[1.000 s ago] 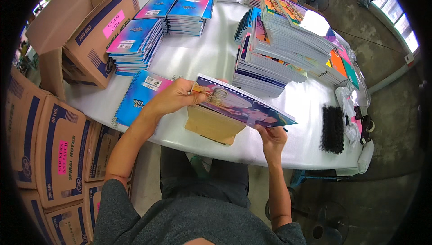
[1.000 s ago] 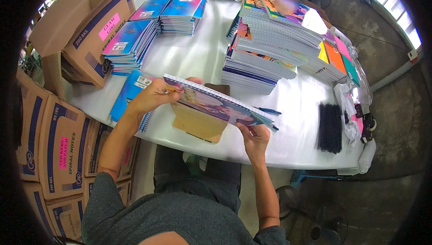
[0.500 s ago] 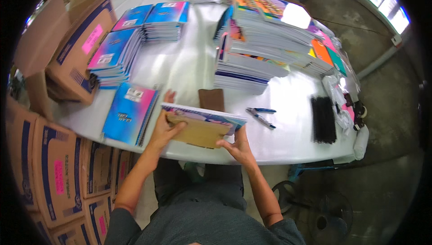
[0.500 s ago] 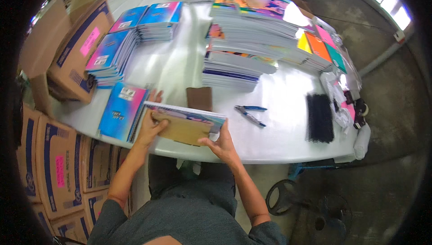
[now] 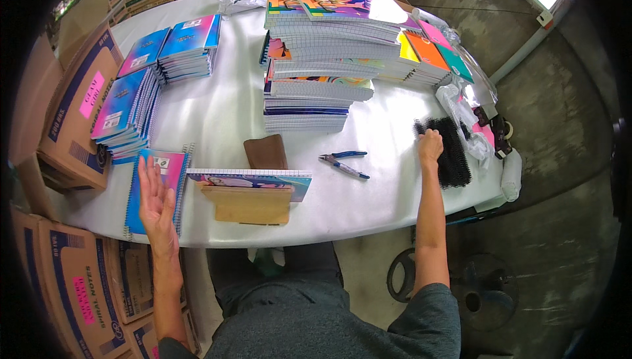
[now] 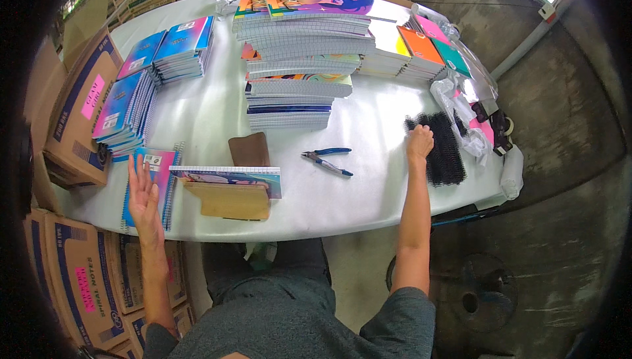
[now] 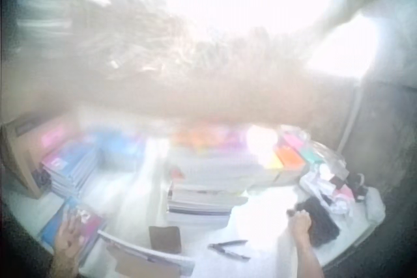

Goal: The person inserts a spiral binding through the pre-punched holes of notebook pages and covers, then uses a tool to secure the ends of the spiral wire.

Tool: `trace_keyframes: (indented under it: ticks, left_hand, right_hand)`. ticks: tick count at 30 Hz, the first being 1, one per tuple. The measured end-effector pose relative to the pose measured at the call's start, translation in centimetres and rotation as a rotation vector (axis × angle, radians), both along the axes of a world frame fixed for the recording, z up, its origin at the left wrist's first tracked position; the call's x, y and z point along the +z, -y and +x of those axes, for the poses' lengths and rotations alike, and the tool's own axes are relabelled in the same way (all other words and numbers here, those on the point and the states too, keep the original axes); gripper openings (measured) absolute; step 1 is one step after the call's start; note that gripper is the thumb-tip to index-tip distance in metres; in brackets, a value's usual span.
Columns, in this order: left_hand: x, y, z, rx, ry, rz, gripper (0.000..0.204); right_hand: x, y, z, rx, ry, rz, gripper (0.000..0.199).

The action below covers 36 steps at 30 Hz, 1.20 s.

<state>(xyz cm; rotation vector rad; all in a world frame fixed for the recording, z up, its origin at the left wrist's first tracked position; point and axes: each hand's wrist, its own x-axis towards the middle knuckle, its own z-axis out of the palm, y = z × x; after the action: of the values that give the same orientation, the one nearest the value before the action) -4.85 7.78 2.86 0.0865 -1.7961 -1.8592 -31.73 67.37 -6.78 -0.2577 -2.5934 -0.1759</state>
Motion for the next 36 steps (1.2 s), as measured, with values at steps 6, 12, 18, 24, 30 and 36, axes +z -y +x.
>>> trace_keyframes:
  ticks: [6, 12, 18, 24, 30, 36]
  left_hand:
    - [3.7, -1.4, -0.5, 0.044, -0.078, -0.228, 0.069]
    - [6.4, -7.9, -3.2, -0.089, -0.060, -1.006, 0.077]
    - [4.2, -12.1, -7.0, -0.169, -0.065, -1.444, 0.076]
    - [3.1, -12.2, -7.1, -0.329, 0.013, -1.387, 0.058]
    - [3.3, -12.5, -6.7, -0.279, 0.016, -1.417, 0.058]
    - [3.7, -12.5, -7.0, -0.324, 0.020, -1.435, 0.058]
  right_hand:
    - [4.3, 0.9, 0.8, 0.085, -0.049, -0.038, 0.014]
    - [12.0, 8.4, 4.4, 0.439, -0.006, -0.050, 0.015]
    - [15.0, 22.4, 14.4, 1.077, 0.232, -0.748, 0.025]
    - [8.2, 21.7, 11.6, 1.012, 0.016, -0.746, 0.022]
    - [1.0, 17.8, 9.0, 1.028, -0.065, -0.344, 0.022]
    - [6.1, 11.8, 3.2, 0.460, 0.660, -1.295, 0.026]
